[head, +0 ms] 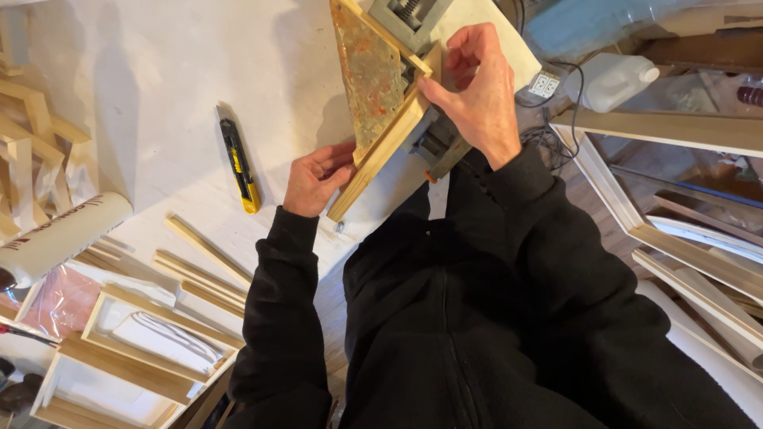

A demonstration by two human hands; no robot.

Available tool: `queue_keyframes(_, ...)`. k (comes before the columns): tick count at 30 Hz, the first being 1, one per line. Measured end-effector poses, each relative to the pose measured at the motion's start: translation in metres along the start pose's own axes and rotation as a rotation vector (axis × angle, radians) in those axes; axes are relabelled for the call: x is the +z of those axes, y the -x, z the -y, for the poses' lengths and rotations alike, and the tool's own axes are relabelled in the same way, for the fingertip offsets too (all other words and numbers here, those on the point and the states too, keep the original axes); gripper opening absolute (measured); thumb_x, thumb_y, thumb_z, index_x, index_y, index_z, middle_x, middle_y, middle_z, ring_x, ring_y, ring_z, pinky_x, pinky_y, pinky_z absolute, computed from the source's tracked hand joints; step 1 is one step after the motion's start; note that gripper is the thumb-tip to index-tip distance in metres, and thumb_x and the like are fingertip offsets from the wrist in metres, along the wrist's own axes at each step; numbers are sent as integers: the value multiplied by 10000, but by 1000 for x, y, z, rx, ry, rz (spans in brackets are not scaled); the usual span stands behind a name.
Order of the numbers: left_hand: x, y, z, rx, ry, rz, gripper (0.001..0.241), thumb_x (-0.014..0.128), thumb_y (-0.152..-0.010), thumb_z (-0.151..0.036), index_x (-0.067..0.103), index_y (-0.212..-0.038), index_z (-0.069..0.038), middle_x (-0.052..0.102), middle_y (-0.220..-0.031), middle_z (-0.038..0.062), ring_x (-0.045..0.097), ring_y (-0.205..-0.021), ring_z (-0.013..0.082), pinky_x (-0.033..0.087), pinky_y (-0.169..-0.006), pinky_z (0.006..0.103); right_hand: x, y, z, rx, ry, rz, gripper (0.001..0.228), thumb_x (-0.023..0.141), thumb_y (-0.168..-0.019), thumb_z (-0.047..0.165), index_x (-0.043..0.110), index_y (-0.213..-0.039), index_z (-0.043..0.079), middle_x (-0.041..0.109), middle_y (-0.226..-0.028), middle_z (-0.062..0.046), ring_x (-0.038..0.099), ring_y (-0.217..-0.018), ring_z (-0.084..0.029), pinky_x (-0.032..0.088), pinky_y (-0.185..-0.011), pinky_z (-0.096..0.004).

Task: Assembling wooden picture frame components using glue, corner clamps, and a hammer.

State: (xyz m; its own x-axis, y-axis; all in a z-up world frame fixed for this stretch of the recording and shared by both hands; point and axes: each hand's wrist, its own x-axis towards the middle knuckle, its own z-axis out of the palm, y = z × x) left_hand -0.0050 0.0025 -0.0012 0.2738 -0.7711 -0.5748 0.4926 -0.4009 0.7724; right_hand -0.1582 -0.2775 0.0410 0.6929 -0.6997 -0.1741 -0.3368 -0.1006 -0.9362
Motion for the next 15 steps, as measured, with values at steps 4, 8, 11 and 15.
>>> queue_keyframes(4,-1,-1,-1,13,11,3,496,639,-962,26,531,-1441,90,690,-1310,197,672,-1210,196,534,-1063,332,-2,-10,-22,-38,-17,7,455,898,-917,59,509,-1152,58,616,-978,-9,624,-858,-88,568,-764,-245)
queue_keyframes(8,-1,1,1,5,-1,-6,495,637,-963,30,533,-1444,87,694,-1309,194,673,-1206,191,536,-1057,328,-15,-11,-52,-42,35,-125,329,799,-981,14,537,-1175,56,646,-1012,2,650,-844,-77,586,-726,-229)
queue_keyframes(11,-3,-3,2,8,6,-12,492,635,-964,35,535,-1442,84,697,-1306,191,676,-1197,191,541,-1051,328,-32,-6,-35,-48,-36,-141,313,786,-997,-25,550,-1191,42,629,-1054,-13,633,-894,-87,558,-744,-233)
queue_keyframes(15,-1,0,4,5,6,-15,487,636,-963,38,539,-1438,82,698,-1306,188,677,-1197,192,545,-1049,331,-55,24,-16,69,-197,-89,362,770,-959,-44,552,-1228,60,604,-1124,-5,620,-1006,-81,538,-759,-222)
